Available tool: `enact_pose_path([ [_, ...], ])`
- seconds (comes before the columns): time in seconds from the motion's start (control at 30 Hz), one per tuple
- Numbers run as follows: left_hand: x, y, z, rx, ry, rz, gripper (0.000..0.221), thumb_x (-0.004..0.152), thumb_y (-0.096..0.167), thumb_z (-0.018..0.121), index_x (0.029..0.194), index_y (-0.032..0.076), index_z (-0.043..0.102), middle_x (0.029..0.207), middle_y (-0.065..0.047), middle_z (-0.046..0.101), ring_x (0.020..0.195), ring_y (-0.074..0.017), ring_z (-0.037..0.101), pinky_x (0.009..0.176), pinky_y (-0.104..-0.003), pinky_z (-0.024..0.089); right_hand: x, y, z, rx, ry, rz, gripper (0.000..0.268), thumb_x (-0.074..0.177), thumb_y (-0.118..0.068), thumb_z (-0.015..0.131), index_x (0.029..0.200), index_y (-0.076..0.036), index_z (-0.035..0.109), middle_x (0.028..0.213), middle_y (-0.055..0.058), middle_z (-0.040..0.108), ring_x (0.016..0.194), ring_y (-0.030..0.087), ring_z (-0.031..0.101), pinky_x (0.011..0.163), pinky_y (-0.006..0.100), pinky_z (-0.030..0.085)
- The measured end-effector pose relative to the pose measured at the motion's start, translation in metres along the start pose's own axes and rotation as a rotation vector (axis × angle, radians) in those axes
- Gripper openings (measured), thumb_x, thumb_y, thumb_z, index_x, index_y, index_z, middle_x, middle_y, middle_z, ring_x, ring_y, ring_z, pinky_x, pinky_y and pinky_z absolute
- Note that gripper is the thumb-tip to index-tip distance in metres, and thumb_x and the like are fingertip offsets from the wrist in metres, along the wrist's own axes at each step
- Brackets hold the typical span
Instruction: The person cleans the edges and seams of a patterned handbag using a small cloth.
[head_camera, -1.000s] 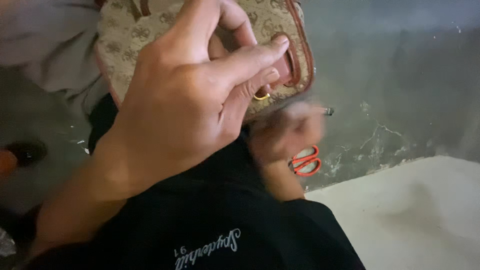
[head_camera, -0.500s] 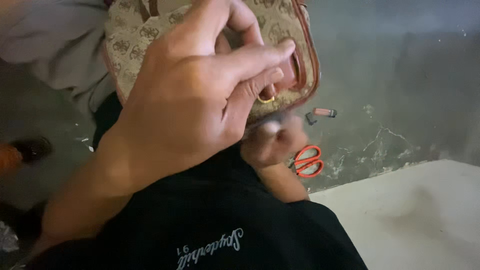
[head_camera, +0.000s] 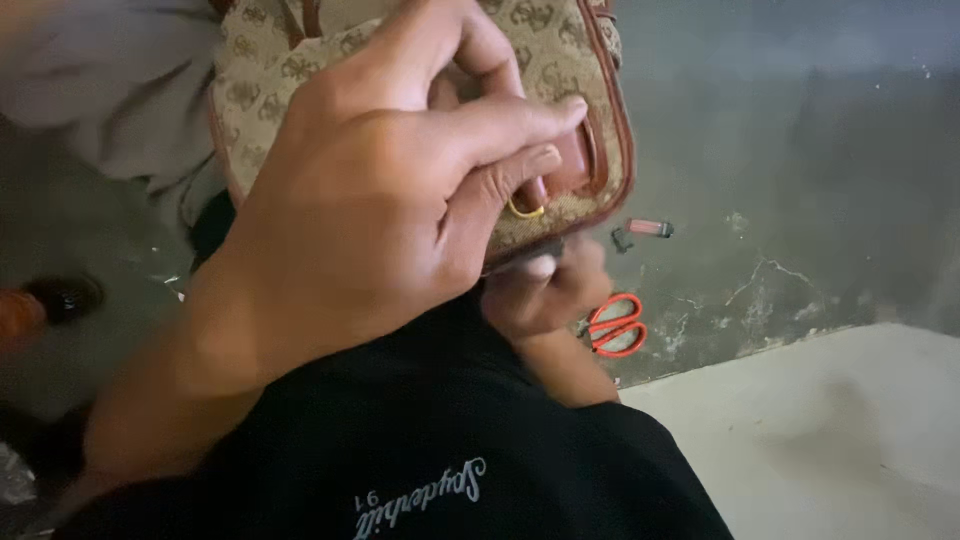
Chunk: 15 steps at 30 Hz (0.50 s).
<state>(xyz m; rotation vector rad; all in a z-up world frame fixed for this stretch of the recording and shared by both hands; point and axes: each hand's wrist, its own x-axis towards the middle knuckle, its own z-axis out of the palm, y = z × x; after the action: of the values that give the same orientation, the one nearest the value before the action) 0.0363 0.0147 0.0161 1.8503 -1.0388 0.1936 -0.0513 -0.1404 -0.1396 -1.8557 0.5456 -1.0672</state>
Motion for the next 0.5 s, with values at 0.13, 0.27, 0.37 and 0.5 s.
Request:
enact_pose_path([
  [0.13,0.002,-0.002,0.002,-0.006,0.01,0.017,0.017,0.115,-0.002,0.063,0.116,-0.008,0.079,0.109,-0.017,0.052,0.078,-0.0237,0.06,0.075,-0.039,0.047,0.02,-0.032,0.007,-0.113,0.116,-0.066,0.039,0.106,-0.034,0.031,0.075,-0.011,0.028,0.069,0.001,0.033,0.068,0.018,0.028,0.061,0.042,0.028],
  [0.27,0.003,-0.001,-0.001,0.004,-0.035,0.001,0.019,0.114,0.006,0.061,0.119,-0.001,0.078,0.106,-0.015,0.049,0.077,-0.0268,0.052,0.074,-0.041,0.044,0.011,-0.031,0.004,-0.029,-0.281,-0.341,0.063,0.107,-0.054,0.033,0.065,-0.011,0.047,0.059,0.005,0.041,0.051,0.02,0.037,0.053,0.043,0.023],
  [0.37,0.002,-0.001,0.0,-0.009,0.003,-0.021,0.017,0.115,0.0,0.062,0.118,-0.005,0.078,0.106,-0.014,0.053,0.079,-0.0219,0.061,0.075,-0.037,0.047,0.017,-0.047,0.02,0.599,0.066,0.004,0.043,0.101,-0.042,0.054,0.073,-0.015,0.035,0.057,-0.001,0.036,0.054,0.009,0.036,0.056,0.032,0.028],
  [0.5,0.002,-0.002,-0.002,-0.046,-0.014,0.016,0.015,0.114,-0.001,0.061,0.115,-0.006,0.076,0.105,-0.015,0.053,0.078,-0.0232,0.06,0.073,-0.038,0.047,0.018,-0.033,0.002,-0.116,-0.082,-0.444,0.054,0.104,-0.037,0.049,0.067,-0.004,0.028,0.06,0.009,0.027,0.055,0.025,0.025,0.057,0.044,0.015],
])
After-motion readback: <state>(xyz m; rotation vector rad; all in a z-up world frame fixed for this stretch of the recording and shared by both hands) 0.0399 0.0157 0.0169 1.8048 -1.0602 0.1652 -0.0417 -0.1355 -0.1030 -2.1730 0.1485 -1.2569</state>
